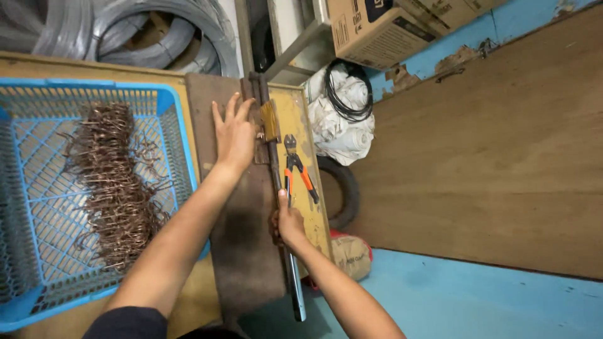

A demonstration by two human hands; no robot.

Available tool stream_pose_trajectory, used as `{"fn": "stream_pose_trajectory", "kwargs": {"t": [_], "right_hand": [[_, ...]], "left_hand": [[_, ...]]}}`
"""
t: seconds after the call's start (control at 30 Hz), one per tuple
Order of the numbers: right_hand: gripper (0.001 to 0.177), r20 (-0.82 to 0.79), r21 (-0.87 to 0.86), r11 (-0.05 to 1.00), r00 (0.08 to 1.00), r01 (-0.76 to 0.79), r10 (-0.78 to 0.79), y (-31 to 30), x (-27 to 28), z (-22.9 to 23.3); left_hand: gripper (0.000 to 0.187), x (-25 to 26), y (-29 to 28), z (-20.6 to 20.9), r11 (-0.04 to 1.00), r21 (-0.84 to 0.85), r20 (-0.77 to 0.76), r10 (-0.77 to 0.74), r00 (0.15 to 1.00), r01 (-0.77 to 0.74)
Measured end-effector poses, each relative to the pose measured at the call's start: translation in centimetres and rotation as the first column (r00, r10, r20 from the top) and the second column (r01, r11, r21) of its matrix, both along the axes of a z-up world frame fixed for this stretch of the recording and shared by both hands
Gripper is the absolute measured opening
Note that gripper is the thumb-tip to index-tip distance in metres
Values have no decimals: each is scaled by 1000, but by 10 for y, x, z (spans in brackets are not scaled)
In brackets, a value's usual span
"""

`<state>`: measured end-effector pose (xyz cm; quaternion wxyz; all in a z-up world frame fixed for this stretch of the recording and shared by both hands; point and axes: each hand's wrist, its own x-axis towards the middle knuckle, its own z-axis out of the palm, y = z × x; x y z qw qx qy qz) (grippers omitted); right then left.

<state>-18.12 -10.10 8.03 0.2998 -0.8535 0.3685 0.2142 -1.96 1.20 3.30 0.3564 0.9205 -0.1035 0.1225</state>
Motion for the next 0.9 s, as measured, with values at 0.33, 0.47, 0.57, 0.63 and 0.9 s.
{"fn": "stream_pose_trajectory", "kwargs": {"t": [0.33, 0.47, 0.57, 0.63, 0.9], "right_hand": [[96, 92, 18, 999, 995, -36, 34, -29, -2, -37], [98, 52, -22, 998, 997, -53, 54, -32, -1, -42], [85, 149, 75, 997, 989, -2, -10, -51, -5, -70], [77, 257, 206, 979, 964, 15, -69, -56, -9, -79], [36, 418, 3, 1000, 908, -6, 4, -102, -44, -116]], "left_hand": [[22, 19, -15, -45, 993, 48, -33, 109, 994, -107], [23, 26, -20, -59, 994, 75, -108, 88, 990, -80], [16, 20, -21, -52, 991, 81, -99, 110, 989, -102], [17, 16, -16, -45, 988, 80, -57, 140, 988, -135], [19, 13, -18, -48, 987, -11, -15, 162, 987, -162]]}}
